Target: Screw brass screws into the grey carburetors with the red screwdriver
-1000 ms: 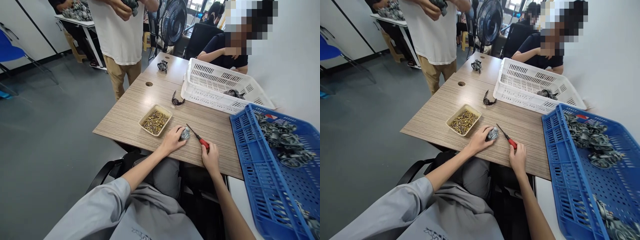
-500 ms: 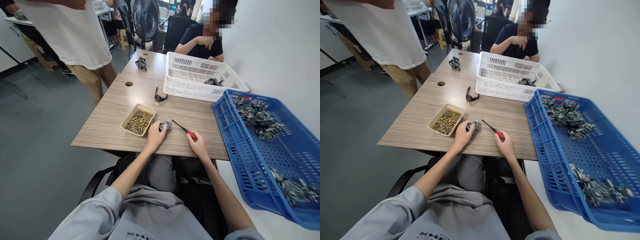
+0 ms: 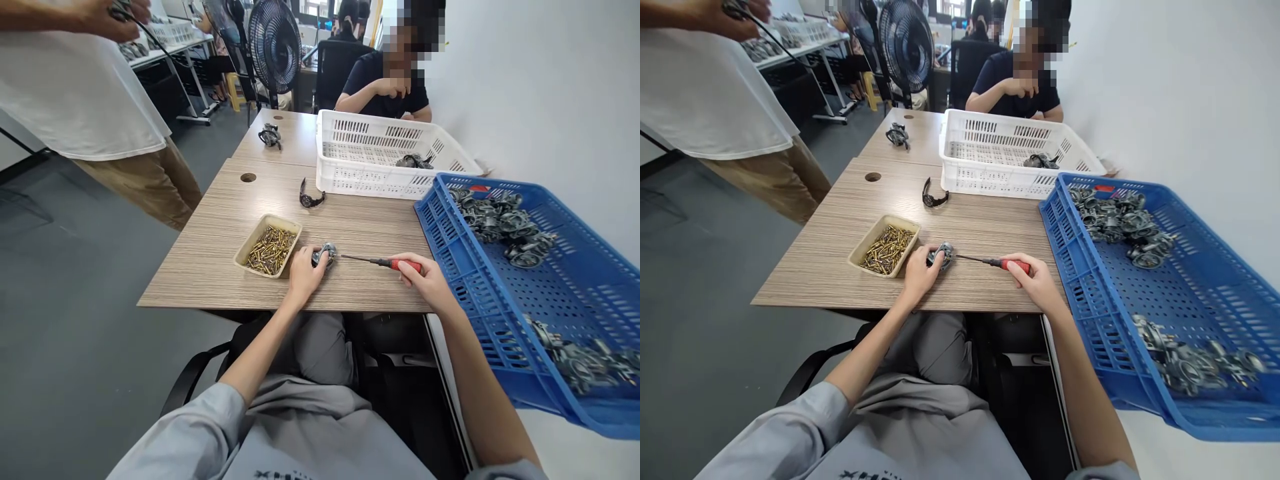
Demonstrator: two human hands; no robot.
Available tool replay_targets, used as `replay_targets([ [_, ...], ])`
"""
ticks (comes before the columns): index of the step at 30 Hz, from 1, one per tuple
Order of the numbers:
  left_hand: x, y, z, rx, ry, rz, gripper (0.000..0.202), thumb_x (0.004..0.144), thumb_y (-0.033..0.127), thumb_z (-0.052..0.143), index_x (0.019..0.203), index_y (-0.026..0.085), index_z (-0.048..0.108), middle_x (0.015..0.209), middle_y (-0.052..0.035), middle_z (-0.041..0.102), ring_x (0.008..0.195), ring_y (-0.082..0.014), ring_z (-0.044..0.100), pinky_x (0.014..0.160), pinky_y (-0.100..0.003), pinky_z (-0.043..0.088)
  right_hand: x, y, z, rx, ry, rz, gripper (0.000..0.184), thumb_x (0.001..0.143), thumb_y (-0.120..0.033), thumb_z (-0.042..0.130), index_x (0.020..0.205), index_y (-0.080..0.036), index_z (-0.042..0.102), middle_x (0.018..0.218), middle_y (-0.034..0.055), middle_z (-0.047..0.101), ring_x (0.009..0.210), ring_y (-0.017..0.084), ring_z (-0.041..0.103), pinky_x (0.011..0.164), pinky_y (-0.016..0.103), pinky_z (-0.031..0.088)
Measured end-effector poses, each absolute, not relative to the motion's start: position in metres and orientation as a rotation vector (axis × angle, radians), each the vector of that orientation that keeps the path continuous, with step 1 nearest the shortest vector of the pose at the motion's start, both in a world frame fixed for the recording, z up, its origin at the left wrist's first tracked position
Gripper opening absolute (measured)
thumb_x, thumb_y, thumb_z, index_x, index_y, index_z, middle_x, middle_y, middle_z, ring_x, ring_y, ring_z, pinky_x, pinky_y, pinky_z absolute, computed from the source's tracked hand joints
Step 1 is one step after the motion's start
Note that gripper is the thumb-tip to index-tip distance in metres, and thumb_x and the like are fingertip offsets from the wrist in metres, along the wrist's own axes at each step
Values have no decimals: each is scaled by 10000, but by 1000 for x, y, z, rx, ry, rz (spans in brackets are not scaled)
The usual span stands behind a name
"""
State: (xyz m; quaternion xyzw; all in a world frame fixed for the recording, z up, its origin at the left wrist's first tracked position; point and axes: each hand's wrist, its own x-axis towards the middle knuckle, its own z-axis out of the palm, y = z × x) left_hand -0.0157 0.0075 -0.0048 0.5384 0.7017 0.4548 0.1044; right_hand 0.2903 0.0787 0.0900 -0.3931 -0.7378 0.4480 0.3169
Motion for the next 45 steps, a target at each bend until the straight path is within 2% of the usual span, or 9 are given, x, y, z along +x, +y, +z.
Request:
replay_targets([
  [3, -16, 7, -5, 1599, 2073, 1334, 221, 1101, 405, 610, 1135, 225, 733, 1164, -107, 806, 1131, -294, 743, 1053, -455, 573, 287, 66, 104, -1029, -2019, 1035, 398, 1028, -573, 712, 1143, -216, 844, 791, 27, 714, 614, 180, 594, 601, 329, 505],
  [6, -17, 7, -6, 1606, 2065, 1328, 233, 1105, 416, 603, 1131, 223, 730, 1162, -112, 806, 1130, -294, 744, 1048, -456, 573, 282, 59, 106, -1006, -2080, 940, 371, 1040, -547, 704, 1175, -228, 839, 960, 68, 801, 707, 212, 678, 696, 360, 572],
  [11, -17, 7, -5, 1608, 2074, 1299, 228, 1105, 425, 608, 1116, 231, 727, 1145, -105, 806, 1120, -292, 743, 1035, -449, 576, 280, 56, 105, -968, -2121, 909, 346, 1051, -520, 699, 1195, -237, 839, 1122, 94, 839, 952, 290, 783, 884, 424, 629],
  [17, -17, 7, -6, 1613, 2077, 1321, 226, 1104, 430, 611, 1115, 237, 730, 1146, -103, 802, 1116, -287, 746, 1033, -447, 580, 278, 57, 103, -927, -2150, 900, 308, 1049, -483, 707, 1226, -264, 833, 1232, 87, 848, 1154, 335, 789, 1076, 501, 593],
  [26, -17, 7, -6, 1622, 2079, 1314, 231, 1106, 428, 611, 1103, 231, 732, 1136, -99, 808, 1078, -285, 744, 1004, -441, 577, 280, 55, 103, -904, -2181, 884, 308, 1068, -466, 701, 1271, -267, 821, 1295, 86, 838, 1229, 339, 772, 1116, 499, 574],
  [35, -16, 7, -6, 1609, 2084, 1313, 219, 1106, 417, 613, 1094, 232, 730, 1127, -97, 805, 1088, -288, 741, 1010, -441, 570, 278, 52, 107, -906, -2260, 770, 287, 1059, -405, 691, 1273, -262, 818, 1269, 86, 847, 1175, 331, 797, 1050, 479, 612],
  [38, -17, 7, -6, 1604, 2071, 1318, 212, 1108, 412, 613, 1105, 235, 727, 1148, -96, 806, 1114, -289, 744, 1032, -444, 565, 278, 48, 112, -884, -2309, 709, 281, 1079, -374, 667, 1297, -258, 802, 1297, 89, 841, 1201, 322, 789, 1076, 487, 607],
  [45, -17, 7, -8, 1606, 2045, 1327, 203, 1109, 402, 607, 1118, 234, 720, 1161, -103, 800, 1123, -295, 742, 1043, -455, 563, 274, 35, 120, -852, -2413, 543, 299, 1110, -301, 606, 1365, -288, 763, 1293, 82, 830, 1188, 317, 780, 1015, 475, 625],
])
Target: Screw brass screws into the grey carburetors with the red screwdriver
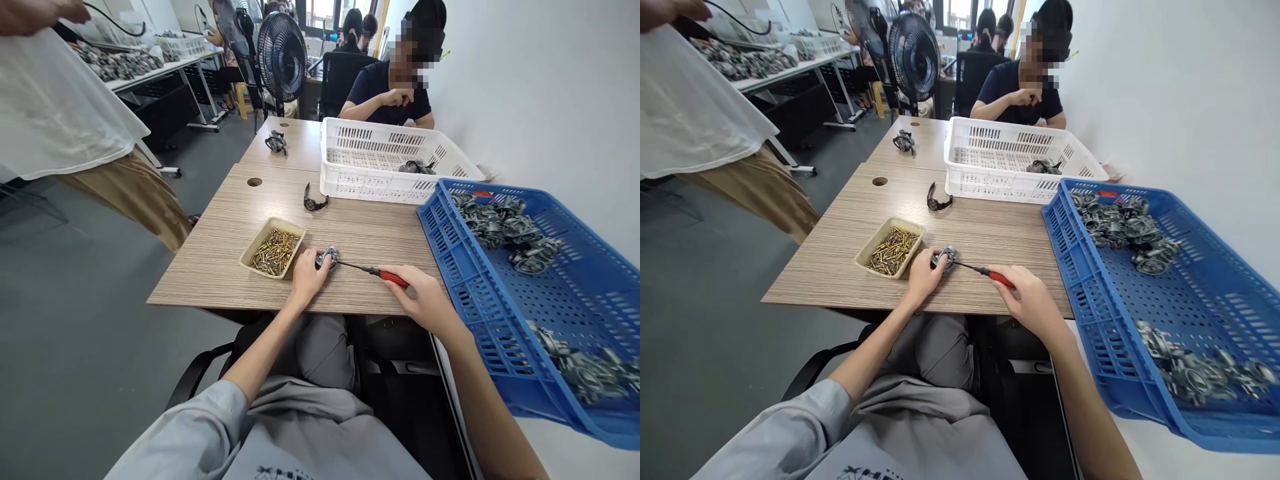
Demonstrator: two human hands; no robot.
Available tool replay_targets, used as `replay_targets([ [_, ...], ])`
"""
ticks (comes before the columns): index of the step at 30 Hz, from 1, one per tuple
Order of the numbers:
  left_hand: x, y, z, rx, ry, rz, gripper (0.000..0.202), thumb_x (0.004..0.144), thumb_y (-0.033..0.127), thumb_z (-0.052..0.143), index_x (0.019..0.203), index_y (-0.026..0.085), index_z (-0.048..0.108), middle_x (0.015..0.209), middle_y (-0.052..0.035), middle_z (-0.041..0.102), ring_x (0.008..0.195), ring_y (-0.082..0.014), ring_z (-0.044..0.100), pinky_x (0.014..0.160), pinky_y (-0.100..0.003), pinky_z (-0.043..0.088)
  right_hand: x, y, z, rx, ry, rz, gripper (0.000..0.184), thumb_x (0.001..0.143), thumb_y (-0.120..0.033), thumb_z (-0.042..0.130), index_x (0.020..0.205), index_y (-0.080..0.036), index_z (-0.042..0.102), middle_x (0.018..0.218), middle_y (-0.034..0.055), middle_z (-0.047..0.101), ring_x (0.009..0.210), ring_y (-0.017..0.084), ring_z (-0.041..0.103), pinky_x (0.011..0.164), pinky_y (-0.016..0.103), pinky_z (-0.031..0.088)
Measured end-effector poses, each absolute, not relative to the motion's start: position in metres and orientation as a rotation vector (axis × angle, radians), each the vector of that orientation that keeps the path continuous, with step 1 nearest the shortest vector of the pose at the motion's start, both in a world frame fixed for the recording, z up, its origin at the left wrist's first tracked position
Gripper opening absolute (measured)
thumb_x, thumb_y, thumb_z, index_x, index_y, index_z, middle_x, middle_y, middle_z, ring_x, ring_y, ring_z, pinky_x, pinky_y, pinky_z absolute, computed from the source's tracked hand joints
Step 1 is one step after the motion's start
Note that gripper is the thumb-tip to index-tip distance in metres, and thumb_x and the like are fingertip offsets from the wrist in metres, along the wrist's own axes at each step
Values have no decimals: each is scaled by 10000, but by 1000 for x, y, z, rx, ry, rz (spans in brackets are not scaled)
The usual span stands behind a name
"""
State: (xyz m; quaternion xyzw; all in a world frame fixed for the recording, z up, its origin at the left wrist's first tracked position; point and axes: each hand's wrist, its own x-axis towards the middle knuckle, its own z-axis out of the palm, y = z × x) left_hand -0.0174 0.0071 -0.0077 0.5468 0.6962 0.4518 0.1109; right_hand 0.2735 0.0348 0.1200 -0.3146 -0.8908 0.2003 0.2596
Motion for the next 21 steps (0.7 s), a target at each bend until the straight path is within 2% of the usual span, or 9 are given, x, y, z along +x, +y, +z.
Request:
replay_targets([
  [5, -17, 7, -8, 1585, 2051, 1337, 199, 1109, 395, 607, 1119, 229, 717, 1171, -108, 799, 1136, -297, 741, 1049, -458, 562, 271, 30, 117, -858, -2443, 521, 295, 1127, -316, 604, 1383, -279, 745, 1331, 89, 816, 1213, 325, 771, 1020, 485, 620],
  [12, -17, 6, -9, 1581, 2019, 1365, 189, 1107, 389, 611, 1114, 228, 710, 1159, -105, 798, 1128, -290, 740, 1043, -451, 565, 271, 31, 115, -835, -2468, 447, 325, 1167, -293, 523, 1418, -276, 728, 1152, 106, 783, 1080, 314, 726, 929, 483, 606],
  [18, -17, 6, -9, 1577, 2025, 1371, 183, 1105, 385, 609, 1118, 230, 707, 1156, -104, 792, 1132, -292, 736, 1047, -452, 567, 271, 33, 112, -831, -2468, 380, 351, 1163, -261, 517, 1422, -268, 754, 1061, 102, 727, 1017, 294, 700, 881, 441, 600],
  [21, -18, 7, -9, 1573, 2021, 1376, 184, 1103, 389, 611, 1115, 233, 707, 1162, -105, 792, 1140, -293, 736, 1049, -451, 569, 270, 31, 113, -837, -2462, 379, 348, 1160, -259, 513, 1401, -273, 764, 1086, 105, 744, 1032, 290, 724, 894, 434, 613],
])
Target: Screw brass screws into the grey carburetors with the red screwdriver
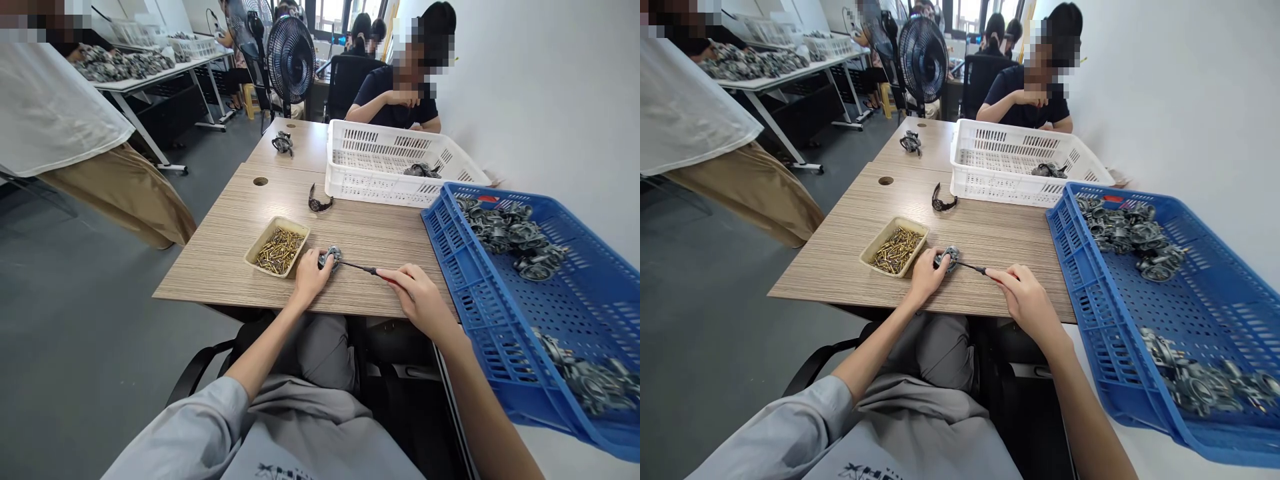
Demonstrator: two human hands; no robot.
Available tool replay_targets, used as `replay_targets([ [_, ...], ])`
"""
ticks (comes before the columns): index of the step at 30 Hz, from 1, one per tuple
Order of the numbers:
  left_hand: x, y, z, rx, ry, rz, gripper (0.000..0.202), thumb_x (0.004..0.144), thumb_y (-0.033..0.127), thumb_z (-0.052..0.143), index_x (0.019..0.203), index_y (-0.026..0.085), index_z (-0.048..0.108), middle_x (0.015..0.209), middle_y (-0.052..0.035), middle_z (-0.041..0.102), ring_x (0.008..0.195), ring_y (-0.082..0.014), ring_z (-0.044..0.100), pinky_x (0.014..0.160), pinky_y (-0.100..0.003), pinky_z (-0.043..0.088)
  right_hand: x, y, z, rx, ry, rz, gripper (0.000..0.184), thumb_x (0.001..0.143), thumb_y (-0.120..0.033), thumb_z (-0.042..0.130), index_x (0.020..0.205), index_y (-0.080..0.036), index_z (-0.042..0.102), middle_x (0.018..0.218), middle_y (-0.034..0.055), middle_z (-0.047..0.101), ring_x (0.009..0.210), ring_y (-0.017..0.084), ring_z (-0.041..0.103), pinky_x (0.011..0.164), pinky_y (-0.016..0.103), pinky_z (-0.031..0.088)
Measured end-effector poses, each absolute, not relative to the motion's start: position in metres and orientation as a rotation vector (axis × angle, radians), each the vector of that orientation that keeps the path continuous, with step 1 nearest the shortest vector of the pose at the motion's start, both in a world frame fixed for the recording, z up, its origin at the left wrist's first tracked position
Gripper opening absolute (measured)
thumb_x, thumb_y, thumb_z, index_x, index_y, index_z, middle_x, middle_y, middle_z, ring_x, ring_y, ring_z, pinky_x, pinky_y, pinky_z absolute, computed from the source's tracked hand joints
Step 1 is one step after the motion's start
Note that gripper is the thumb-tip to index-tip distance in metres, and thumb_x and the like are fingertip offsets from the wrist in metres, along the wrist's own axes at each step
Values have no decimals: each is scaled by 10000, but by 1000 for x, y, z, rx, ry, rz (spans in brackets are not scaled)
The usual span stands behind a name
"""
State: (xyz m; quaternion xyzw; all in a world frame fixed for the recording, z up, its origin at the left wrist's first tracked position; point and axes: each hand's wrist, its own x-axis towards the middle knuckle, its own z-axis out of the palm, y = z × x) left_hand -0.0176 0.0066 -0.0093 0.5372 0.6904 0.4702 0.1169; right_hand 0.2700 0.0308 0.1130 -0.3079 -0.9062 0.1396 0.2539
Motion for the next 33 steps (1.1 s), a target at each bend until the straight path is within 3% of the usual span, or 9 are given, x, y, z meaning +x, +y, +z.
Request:
replay_targets([
  [6, -18, 7, -10, 1561, 2021, 1380, 188, 1102, 395, 611, 1129, 236, 706, 1174, -108, 793, 1138, -287, 741, 1048, -446, 573, 269, 27, 111, -941, -2437, 433, 300, 1123, -325, 602, 1381, -266, 744, 1322, 92, 830, 1146, 314, 809, 969, 459, 643],
  [16, -17, 7, -9, 1561, 2053, 1357, 184, 1099, 398, 612, 1108, 245, 713, 1173, -101, 798, 1148, -283, 746, 1057, -442, 576, 264, 18, 116, -893, -2369, 284, 292, 1126, -364, 605, 1342, -255, 768, 1275, 90, 853, 1131, 301, 825, 955, 428, 651],
  [33, -16, 6, -7, 1562, 2035, 1356, 195, 1108, 403, 610, 1129, 239, 714, 1190, -109, 797, 1171, -287, 748, 1075, -451, 574, 259, 16, 112, -907, -2410, 399, 275, 1128, -357, 596, 1329, -263, 759, 1258, 86, 853, 1106, 304, 825, 963, 439, 641],
])
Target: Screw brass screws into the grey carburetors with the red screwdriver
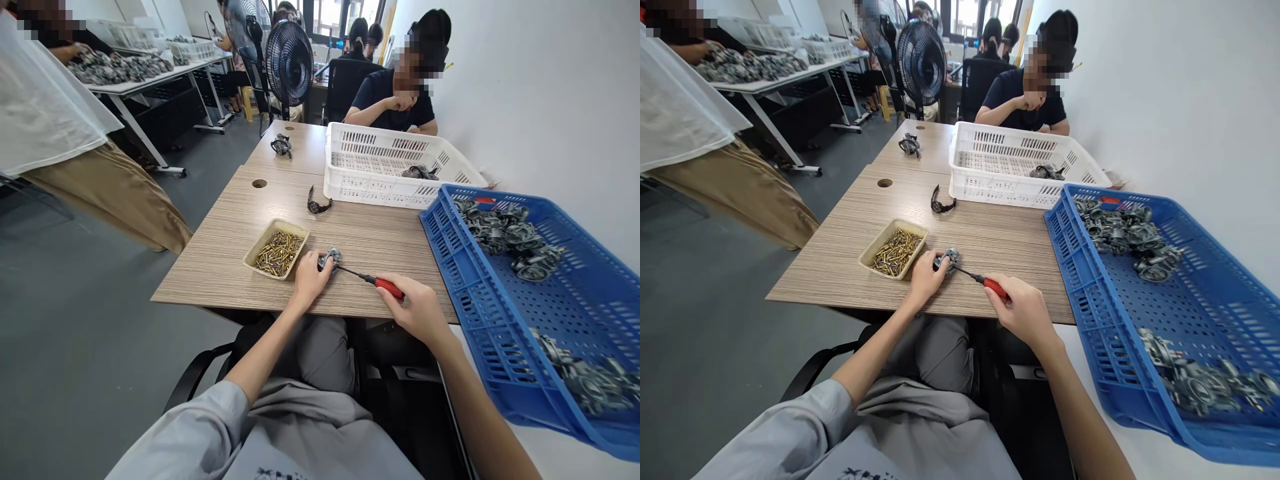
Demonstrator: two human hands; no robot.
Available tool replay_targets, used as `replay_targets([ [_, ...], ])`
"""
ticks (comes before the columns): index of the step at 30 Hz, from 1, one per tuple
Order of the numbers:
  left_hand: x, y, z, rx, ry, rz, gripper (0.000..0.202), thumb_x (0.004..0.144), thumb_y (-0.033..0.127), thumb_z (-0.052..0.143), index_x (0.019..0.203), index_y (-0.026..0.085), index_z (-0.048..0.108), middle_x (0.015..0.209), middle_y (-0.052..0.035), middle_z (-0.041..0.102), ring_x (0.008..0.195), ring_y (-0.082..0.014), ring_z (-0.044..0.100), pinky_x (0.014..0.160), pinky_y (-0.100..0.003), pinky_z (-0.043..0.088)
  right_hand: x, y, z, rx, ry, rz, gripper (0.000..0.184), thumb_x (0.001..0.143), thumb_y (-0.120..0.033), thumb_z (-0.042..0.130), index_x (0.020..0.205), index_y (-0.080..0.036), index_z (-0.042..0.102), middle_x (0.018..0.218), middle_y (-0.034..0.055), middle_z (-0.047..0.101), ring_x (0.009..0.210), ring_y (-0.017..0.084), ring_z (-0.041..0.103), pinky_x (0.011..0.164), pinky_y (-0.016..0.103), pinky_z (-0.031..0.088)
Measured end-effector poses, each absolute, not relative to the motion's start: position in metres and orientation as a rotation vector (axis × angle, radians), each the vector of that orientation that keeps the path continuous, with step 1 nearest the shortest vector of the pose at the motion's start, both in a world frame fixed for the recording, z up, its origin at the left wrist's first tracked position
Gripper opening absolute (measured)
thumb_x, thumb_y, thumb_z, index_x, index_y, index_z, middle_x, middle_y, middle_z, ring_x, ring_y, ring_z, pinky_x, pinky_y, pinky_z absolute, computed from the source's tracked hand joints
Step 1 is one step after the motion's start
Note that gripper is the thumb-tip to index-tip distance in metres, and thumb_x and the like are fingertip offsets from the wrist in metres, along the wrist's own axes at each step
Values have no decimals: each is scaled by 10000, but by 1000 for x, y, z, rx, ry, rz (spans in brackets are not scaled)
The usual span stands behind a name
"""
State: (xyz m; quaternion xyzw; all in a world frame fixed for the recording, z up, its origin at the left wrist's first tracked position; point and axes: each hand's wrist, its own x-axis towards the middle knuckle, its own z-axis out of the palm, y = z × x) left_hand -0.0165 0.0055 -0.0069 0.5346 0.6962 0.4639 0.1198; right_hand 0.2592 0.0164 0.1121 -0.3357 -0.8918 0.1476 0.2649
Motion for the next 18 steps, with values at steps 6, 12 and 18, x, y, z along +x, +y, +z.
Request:
replay_targets([
  [6, -16, 6, -7, 1576, 2041, 1360, 169, 1100, 379, 622, 1100, 235, 712, 1156, -106, 798, 1147, -287, 749, 1059, -446, 575, 260, 20, 111, -961, -2383, 438, 243, 1109, -361, 620, 1275, -263, 767, 1191, 76, 864, 1022, 289, 830, 877, 402, 626],
  [12, -17, 6, -6, 1574, 2042, 1349, 167, 1100, 383, 611, 1089, 242, 700, 1148, -102, 794, 1138, -290, 742, 1056, -451, 572, 262, 25, 109, -937, -2394, 488, 254, 1116, -348, 607, 1307, -263, 751, 1207, 83, 854, 1045, 288, 820, 904, 407, 635],
  [18, -18, 6, -6, 1572, 2037, 1352, 170, 1102, 381, 597, 1104, 244, 698, 1146, -102, 789, 1128, -281, 738, 1048, -443, 572, 264, 28, 106, -871, -2400, 521, 279, 1127, -331, 580, 1350, -271, 737, 1292, 95, 831, 1163, 304, 800, 975, 446, 641],
])
